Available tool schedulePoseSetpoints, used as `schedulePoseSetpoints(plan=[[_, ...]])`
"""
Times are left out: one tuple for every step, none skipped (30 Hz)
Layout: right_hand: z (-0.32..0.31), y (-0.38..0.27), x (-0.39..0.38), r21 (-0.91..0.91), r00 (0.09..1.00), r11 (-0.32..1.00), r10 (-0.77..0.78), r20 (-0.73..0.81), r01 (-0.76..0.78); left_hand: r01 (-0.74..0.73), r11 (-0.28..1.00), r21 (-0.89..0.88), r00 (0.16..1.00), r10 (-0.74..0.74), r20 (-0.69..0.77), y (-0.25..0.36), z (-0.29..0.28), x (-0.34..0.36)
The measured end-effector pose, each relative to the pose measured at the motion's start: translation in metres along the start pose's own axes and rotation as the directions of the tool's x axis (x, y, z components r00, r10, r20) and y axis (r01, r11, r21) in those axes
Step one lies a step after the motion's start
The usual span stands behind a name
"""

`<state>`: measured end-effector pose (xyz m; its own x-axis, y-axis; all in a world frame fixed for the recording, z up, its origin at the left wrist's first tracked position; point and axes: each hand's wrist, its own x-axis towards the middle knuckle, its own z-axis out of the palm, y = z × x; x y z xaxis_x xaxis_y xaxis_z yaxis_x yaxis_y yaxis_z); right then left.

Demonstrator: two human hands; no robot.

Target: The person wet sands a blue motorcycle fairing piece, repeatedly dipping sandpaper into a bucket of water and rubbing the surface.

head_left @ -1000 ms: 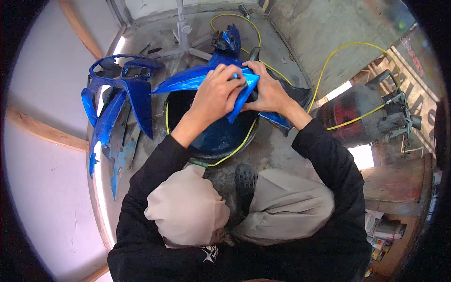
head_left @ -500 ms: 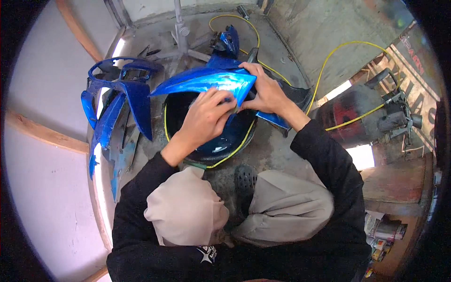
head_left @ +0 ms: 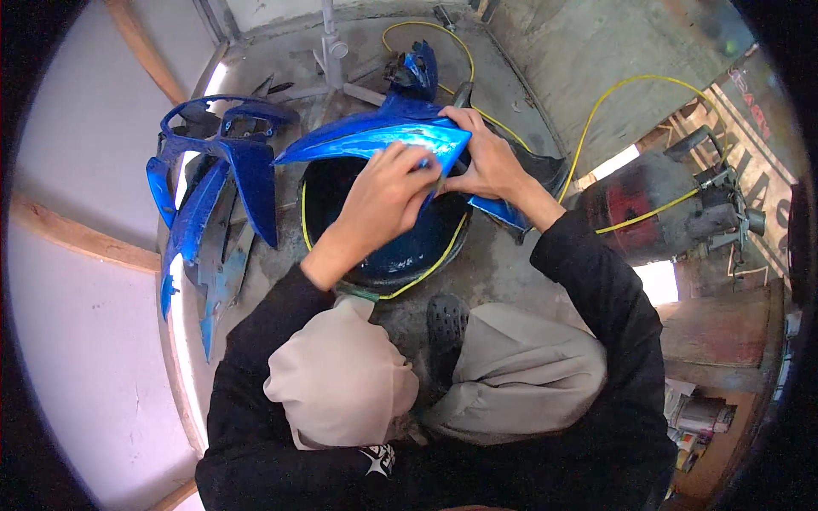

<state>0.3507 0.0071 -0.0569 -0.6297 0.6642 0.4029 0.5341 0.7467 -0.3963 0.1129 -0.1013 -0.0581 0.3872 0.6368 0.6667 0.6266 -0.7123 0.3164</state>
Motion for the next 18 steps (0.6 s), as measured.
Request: schedulePoseSetpoints(plan=[[0.001, 0.000, 0.000, -0.004, 1.000, 1.000, 0.001, 0.006, -0.001, -0.003, 1.000, 0.006, 1.000, 0.003, -0.015, -0.006, 0.008, 0.022], [0.000, 0.002, 0.001, 0.015, 1.000, 1.000, 0.005, 0.029, -0.006, -0.012, 1.000, 0.014, 0.999, 0.013, -0.035, -0.009, 0.014, 0.039], [-0.001, 0.003, 0.002, 0.037, 0.999, 0.999, 0.010, 0.050, -0.012, -0.018, 1.000, 0.012, 0.999, 0.019, -0.041, -0.012, 0.018, 0.049], [-0.001, 0.003, 0.002, 0.034, 0.999, 0.999, 0.013, 0.052, -0.015, -0.025, 0.999, 0.029, 0.998, 0.026, -0.058, -0.012, 0.020, 0.053], [-0.002, 0.004, 0.003, 0.034, 0.999, 0.999, 0.018, 0.046, -0.020, -0.047, 0.998, 0.052, 0.996, 0.051, -0.071, -0.012, 0.019, 0.053], [-0.002, 0.004, 0.003, 0.034, 0.997, 0.998, 0.053, 0.062, -0.055, -0.028, 0.998, 0.050, 0.997, 0.031, -0.064, -0.010, 0.016, 0.047], [-0.002, 0.003, 0.003, 0.044, 0.999, 0.999, 0.024, 0.037, -0.026, -0.028, 1.000, 0.014, 0.999, 0.028, -0.035, -0.006, 0.009, 0.032], [-0.003, 0.003, 0.002, 0.023, 0.998, 0.999, 0.031, 0.056, -0.032, -0.021, 0.999, -0.026, 1.000, 0.021, -0.015, -0.003, 0.000, 0.014], [-0.004, 0.003, 0.002, 0.008, 0.999, 1.000, 0.016, 0.050, -0.016, 0.002, 0.999, -0.048, 1.000, -0.002, 0.012, 0.001, -0.007, -0.003], [-0.003, 0.003, 0.001, 0.003, 0.997, 0.999, 0.041, 0.070, -0.041, -0.002, 0.999, -0.045, 1.000, 0.003, 0.023, 0.004, -0.011, -0.013], [-0.003, 0.002, 0.001, 0.003, 0.998, 0.999, 0.033, 0.056, -0.033, 0.010, 1.000, -0.028, 0.999, -0.008, 0.052, 0.005, -0.014, -0.018], [-0.002, 0.002, 0.000, 0.006, 0.999, 1.000, 0.022, 0.046, -0.022, 0.009, 1.000, -0.016, 0.997, -0.008, 0.076, 0.005, -0.014, -0.017], [-0.002, 0.001, 0.000, 0.007, 0.998, 1.000, 0.018, 0.052, -0.019, 0.033, 0.999, -0.009, 0.997, -0.032, 0.077, 0.003, -0.011, -0.010], [-0.001, 0.001, 0.000, 0.001, 0.999, 1.000, 0.014, 0.034, -0.014, -0.001, 1.000, -0.027, 0.999, 0.002, 0.034, -0.001, -0.005, 0.006], [-0.001, 0.000, 0.001, -0.002, 1.000, 1.000, 0.014, 0.018, -0.014, -0.029, 0.999, -0.045, 1.000, 0.029, -0.012, -0.006, 0.001, 0.025], [-0.001, 0.000, 0.001, -0.007, 1.000, 1.000, 0.016, 0.015, -0.016, -0.039, 0.998, -0.049, 0.999, 0.039, -0.007, -0.010, 0.009, 0.044], [-0.001, 0.001, 0.002, -0.008, 0.999, 1.000, 0.019, 0.027, -0.018, -0.037, 0.999, -0.040, 0.999, 0.035, -0.042, -0.015, 0.016, 0.061], [-0.002, 0.002, 0.002, -0.006, 0.999, 1.000, 0.024, 0.037, -0.024, -0.029, 0.999, -0.031, 0.998, 0.027, -0.062, -0.018, 0.019, 0.069]])
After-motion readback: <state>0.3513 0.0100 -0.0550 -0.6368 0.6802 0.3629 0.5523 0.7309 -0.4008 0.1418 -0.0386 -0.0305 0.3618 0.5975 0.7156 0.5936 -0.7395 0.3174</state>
